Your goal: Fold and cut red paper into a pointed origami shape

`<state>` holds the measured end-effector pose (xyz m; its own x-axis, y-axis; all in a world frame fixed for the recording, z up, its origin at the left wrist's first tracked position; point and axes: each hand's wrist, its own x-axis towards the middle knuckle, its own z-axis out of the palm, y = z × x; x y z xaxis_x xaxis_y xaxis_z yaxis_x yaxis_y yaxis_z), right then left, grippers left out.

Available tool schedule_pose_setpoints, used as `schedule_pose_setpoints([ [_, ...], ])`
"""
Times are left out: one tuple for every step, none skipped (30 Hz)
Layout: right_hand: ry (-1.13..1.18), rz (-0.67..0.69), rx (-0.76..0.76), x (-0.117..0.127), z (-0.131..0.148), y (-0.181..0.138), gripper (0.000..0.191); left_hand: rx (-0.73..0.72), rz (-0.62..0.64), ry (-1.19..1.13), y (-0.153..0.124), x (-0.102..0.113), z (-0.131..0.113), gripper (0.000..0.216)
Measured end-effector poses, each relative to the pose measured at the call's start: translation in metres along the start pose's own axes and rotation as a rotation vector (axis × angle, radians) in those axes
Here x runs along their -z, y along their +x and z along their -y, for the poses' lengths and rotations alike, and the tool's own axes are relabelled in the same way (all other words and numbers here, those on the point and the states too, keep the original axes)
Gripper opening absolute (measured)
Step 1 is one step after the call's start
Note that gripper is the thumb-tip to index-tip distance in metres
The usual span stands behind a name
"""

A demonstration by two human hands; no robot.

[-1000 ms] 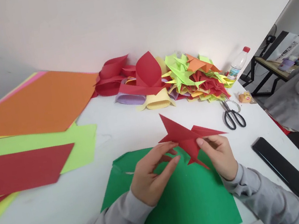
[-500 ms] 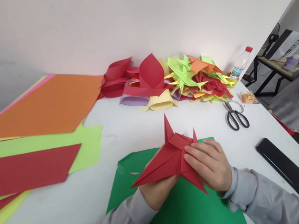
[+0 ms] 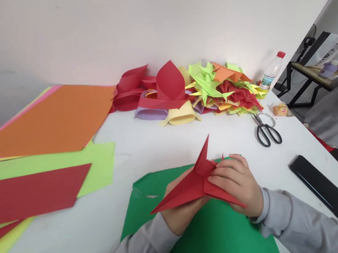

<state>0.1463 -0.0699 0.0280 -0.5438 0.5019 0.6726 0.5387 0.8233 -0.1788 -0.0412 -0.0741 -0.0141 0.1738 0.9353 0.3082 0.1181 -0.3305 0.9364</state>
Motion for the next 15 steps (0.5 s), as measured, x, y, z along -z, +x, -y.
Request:
schedule_pose_setpoints([
  [0.024, -0.003, -0.011, 0.0, 0.0, 0.0, 0.027, 0.034, 0.03, -0.07, 0.0, -0.001, -0.001, 0.037],
  [0.043, -0.013, -0.028, 0.0, -0.001, 0.0, 0.025, 0.071, 0.05, -0.143, 0.0, -0.002, -0.003, 0.039],
  [0.062, -0.027, -0.048, -0.001, 0.0, 0.0, 0.022, 0.1, 0.059, -0.2, 0.0, -0.002, -0.006, 0.039],
  [0.081, -0.044, -0.074, -0.001, 0.0, 0.0, 0.018, 0.116, 0.051, -0.226, 0.001, -0.002, -0.009, 0.036],
  [0.101, -0.064, -0.105, 0.0, 0.002, 0.0, 0.014, 0.104, 0.056, -0.219, 0.003, -0.002, -0.012, 0.03],
  [0.12, -0.086, -0.141, 0.0, 0.003, 0.0, 0.011, 0.089, 0.073, -0.201, 0.005, -0.001, -0.015, 0.025],
  [0.14, -0.11, -0.181, 0.001, 0.004, 0.0, 0.008, 0.074, 0.095, -0.181, 0.006, 0.0, -0.018, 0.021],
  [0.164, -0.128, -0.222, 0.002, 0.006, 0.001, 0.009, 0.07, 0.115, -0.172, 0.008, 0.001, -0.02, 0.018],
  [0.196, -0.133, -0.266, 0.004, 0.007, 0.001, 0.012, 0.092, 0.131, -0.184, 0.009, 0.001, -0.022, 0.017],
  [0.237, -0.127, -0.317, 0.005, 0.007, 0.001, 0.016, 0.144, 0.14, -0.218, 0.009, 0.002, -0.024, 0.016],
  [0.292, -0.114, -0.371, 0.007, 0.007, 0.001, 0.019, 0.218, 0.14, -0.272, 0.01, 0.003, -0.025, 0.017],
  [0.357, -0.096, -0.425, 0.008, 0.006, 0.002, 0.021, 0.303, 0.131, -0.338, 0.009, 0.003, -0.026, 0.019],
  [0.425, -0.081, -0.475, 0.009, 0.005, 0.002, 0.022, 0.389, 0.113, -0.402, 0.009, 0.002, -0.026, 0.021],
  [0.488, -0.069, -0.516, 0.009, 0.003, 0.003, 0.023, 0.46, 0.098, -0.454, 0.009, 0.002, -0.027, 0.024],
  [0.545, -0.056, -0.547, 0.009, 0.002, 0.004, 0.024, 0.504, 0.084, -0.487, 0.008, 0.001, -0.028, 0.025],
])
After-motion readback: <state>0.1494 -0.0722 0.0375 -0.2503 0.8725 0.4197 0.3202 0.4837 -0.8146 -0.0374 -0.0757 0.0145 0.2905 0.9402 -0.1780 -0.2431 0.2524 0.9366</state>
